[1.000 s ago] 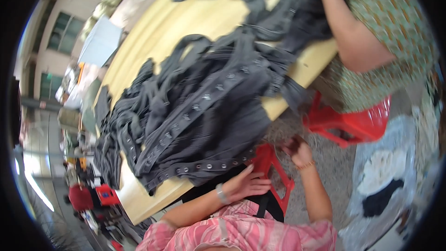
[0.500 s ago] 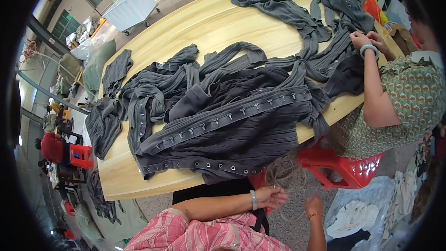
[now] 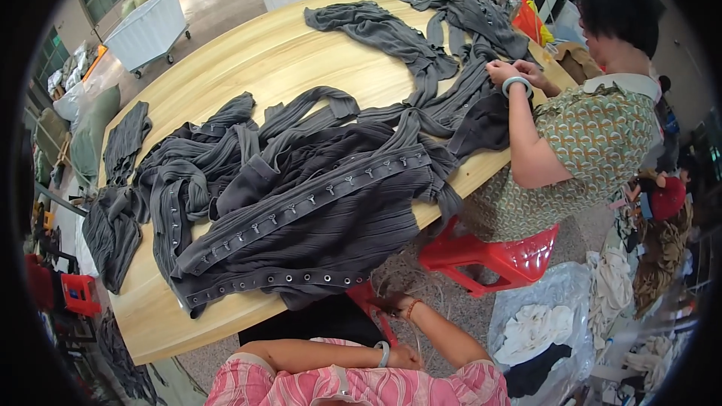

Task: Inspecting and trimming loose threads from garments at a workbench.

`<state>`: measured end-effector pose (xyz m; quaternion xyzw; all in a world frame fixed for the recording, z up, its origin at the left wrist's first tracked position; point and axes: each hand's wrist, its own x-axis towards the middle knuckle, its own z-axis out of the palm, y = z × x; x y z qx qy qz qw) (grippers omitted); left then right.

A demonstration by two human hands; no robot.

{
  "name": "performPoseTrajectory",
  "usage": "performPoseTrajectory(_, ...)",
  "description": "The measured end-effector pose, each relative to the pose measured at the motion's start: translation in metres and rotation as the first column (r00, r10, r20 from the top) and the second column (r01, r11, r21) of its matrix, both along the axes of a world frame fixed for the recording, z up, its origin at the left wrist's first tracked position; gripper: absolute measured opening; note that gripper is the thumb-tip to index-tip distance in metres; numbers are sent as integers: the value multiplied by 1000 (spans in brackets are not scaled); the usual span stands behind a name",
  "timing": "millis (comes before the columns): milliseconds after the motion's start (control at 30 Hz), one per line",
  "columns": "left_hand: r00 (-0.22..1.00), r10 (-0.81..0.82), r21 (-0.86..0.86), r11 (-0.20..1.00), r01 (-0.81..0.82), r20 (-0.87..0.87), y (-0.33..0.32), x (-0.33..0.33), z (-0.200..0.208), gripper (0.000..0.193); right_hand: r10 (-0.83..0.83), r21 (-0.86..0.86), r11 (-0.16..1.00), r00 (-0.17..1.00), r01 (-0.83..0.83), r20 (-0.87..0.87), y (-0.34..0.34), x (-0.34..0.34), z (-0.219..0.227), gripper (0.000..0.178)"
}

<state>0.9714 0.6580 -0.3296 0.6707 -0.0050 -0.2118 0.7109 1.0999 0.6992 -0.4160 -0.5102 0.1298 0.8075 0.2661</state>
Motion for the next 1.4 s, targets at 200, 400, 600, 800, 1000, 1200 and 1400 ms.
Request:
performPoseTrajectory(200, 977, -211, -34, 977, 212, 37, -8, 4, 1, 33, 217, 279, 914, 936, -295, 277, -25, 33, 20, 37)
performPoseTrajectory(400, 624, 356, -254, 690, -677, -696, 49, -14, 50, 79, 81, 521, 814, 938, -258, 338, -39, 59, 149, 67)
performPoseTrajectory(600, 597, 678, -341, 490, -802, -430, 78, -16, 85, 81, 205, 517, 758, 898, -397, 388, -66, 68, 201, 68)
performPoseTrajectory(800, 638, 732, -337, 553, -762, -239, 70, -25, 107, 30, 13, 165, 437, 189, -884, 982, -66, 38, 251, 42)
performPoseTrajectory(1000, 721, 667, 137, 709, -692, 191, 115, -55, 195, 39, -195, 30, 380, -48, -924, 980, -47, 34, 302, 37)
performPoseTrajectory(1200, 536, 480, 714, -364, -598, 694, 228, -165, 207, 65, -347, -17, 155, -71, -988, 935, 33, 25, 346, 38)
performPoseTrajectory(1400, 554, 653, 841, -267, -470, 516, 244, -209, 162, 73, -141, -203, -55, -194, -978, 971, 113, -27, 375, 32)
